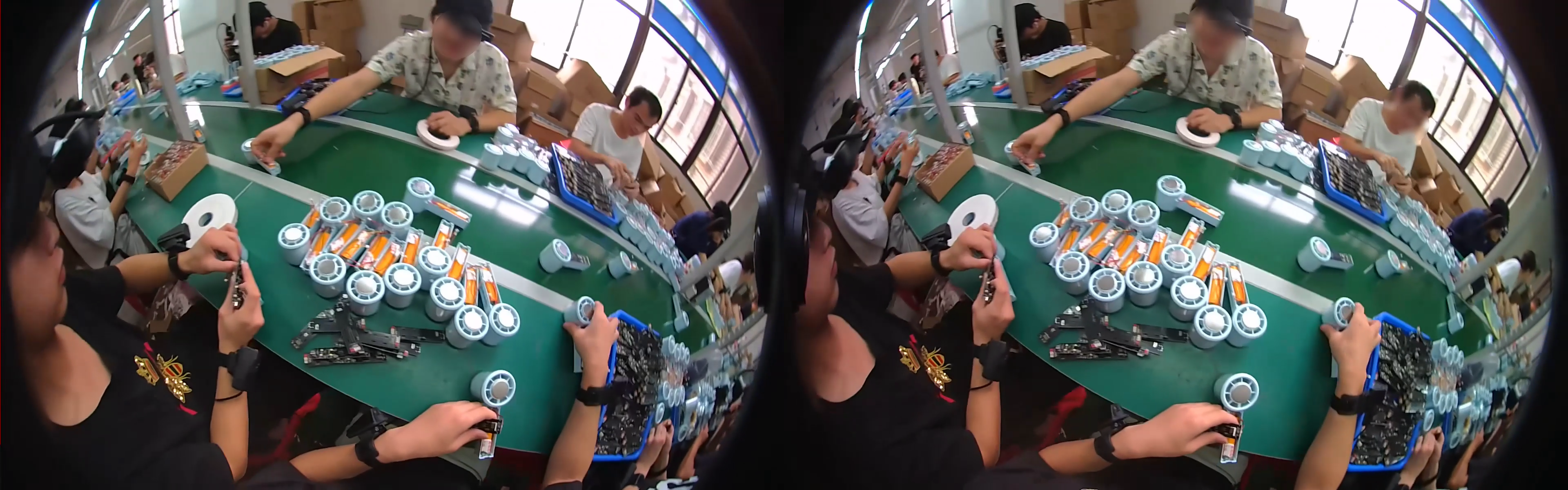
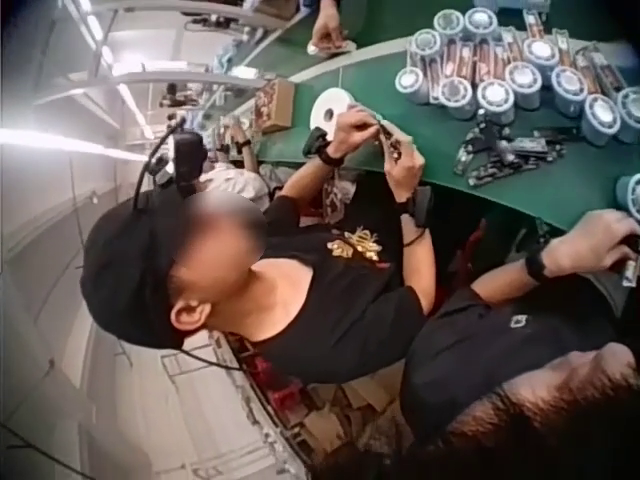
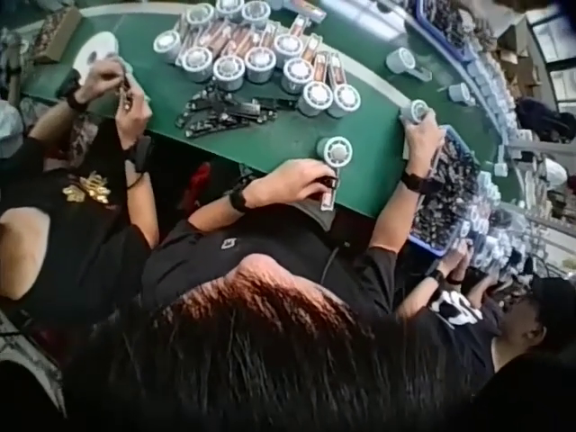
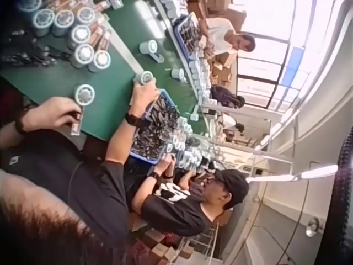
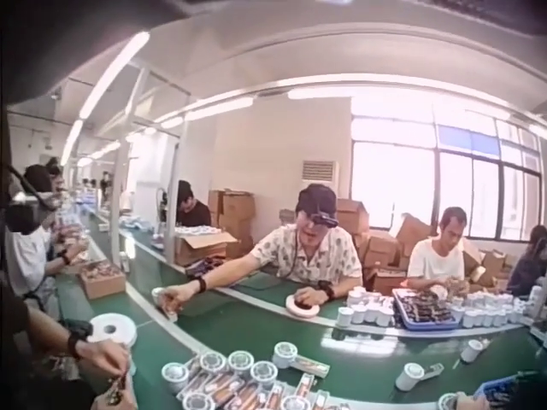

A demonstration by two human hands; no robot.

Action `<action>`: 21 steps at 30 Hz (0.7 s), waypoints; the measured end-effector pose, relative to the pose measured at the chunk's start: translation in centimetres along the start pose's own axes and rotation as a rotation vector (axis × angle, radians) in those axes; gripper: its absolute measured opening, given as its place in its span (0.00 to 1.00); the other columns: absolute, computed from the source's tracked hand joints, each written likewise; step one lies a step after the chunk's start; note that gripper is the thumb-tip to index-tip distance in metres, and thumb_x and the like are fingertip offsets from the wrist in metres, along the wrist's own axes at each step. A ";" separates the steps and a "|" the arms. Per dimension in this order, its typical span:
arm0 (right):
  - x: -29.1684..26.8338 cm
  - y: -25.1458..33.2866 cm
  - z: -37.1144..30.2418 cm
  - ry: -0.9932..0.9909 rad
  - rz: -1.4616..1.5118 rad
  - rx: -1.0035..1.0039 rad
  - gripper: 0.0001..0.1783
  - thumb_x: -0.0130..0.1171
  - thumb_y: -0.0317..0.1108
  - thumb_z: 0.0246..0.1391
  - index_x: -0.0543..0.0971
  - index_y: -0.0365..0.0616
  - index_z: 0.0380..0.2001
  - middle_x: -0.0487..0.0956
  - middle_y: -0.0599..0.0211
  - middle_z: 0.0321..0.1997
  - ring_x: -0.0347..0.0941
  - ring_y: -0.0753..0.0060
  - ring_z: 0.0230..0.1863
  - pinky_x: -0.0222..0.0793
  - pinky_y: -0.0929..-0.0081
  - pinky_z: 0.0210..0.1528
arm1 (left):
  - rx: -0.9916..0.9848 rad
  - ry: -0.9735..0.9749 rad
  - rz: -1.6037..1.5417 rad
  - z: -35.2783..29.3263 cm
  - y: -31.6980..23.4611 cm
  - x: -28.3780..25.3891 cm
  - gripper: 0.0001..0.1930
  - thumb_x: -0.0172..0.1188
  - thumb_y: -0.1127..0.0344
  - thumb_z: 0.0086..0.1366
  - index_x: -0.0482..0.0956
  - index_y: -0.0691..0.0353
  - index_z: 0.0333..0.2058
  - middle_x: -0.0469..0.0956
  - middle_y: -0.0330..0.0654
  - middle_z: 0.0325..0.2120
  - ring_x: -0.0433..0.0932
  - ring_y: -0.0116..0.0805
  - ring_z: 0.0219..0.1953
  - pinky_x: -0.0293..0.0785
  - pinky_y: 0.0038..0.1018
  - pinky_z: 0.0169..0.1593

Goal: The person picks up a circuit board from a blue tray and aligns it with the internal components of a handheld fan. They then connect the wiring from the battery and motor to the board before setting the assembly back onto the green work surface.

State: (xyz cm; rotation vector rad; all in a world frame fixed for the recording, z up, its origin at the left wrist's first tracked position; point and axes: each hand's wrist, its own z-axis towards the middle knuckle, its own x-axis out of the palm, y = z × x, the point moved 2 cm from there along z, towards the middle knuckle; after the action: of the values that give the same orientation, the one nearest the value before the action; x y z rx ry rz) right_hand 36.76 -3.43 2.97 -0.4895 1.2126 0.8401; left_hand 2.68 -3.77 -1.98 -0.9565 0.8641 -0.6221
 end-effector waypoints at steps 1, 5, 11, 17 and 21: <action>0.4 0.0 -0.4 -0.044 -0.012 -0.013 0.41 0.79 0.47 0.37 0.74 0.43 0.53 0.82 0.50 0.44 0.74 0.39 0.50 0.68 0.46 0.53 | -0.005 0.004 -0.002 -0.2 0.1 0.2 0.17 0.65 0.65 0.66 0.77 0.61 0.51 0.81 0.46 0.43 0.81 0.50 0.45 0.78 0.39 0.48; 2.2 -0.9 0.9 -0.100 0.101 0.014 0.37 0.77 0.43 0.40 0.73 0.42 0.52 0.83 0.48 0.40 0.79 0.38 0.45 0.72 0.47 0.48 | 0.002 0.033 0.025 0.0 0.1 0.3 0.16 0.64 0.64 0.66 0.76 0.61 0.51 0.81 0.46 0.43 0.81 0.51 0.45 0.78 0.40 0.48; 2.2 3.0 1.8 -0.074 0.193 -0.011 0.34 0.76 0.41 0.42 0.72 0.39 0.48 0.84 0.45 0.35 0.82 0.37 0.41 0.75 0.47 0.41 | -0.007 0.055 0.013 -0.2 0.1 0.3 0.16 0.64 0.64 0.66 0.76 0.60 0.51 0.81 0.46 0.43 0.81 0.51 0.45 0.78 0.40 0.47; 1.4 11.6 1.1 0.101 0.115 -0.369 0.29 0.73 0.41 0.47 0.73 0.38 0.48 0.84 0.43 0.39 0.82 0.38 0.42 0.77 0.55 0.42 | -0.051 0.063 0.053 0.4 0.0 0.3 0.16 0.65 0.65 0.66 0.78 0.60 0.51 0.82 0.46 0.43 0.82 0.50 0.45 0.79 0.37 0.48; 1.4 11.5 2.2 0.263 0.161 -0.284 0.29 0.70 0.41 0.50 0.74 0.37 0.51 0.84 0.46 0.38 0.82 0.42 0.41 0.77 0.56 0.46 | -0.063 0.075 0.050 0.9 -0.2 0.1 0.16 0.66 0.66 0.65 0.79 0.60 0.50 0.83 0.47 0.43 0.82 0.51 0.45 0.79 0.37 0.47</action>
State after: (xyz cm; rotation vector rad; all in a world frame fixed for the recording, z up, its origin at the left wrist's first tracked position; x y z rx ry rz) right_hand 29.29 5.63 3.47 -0.7577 1.3942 1.1200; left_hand 3.47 -3.54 -1.51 -0.9704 0.9764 -0.5934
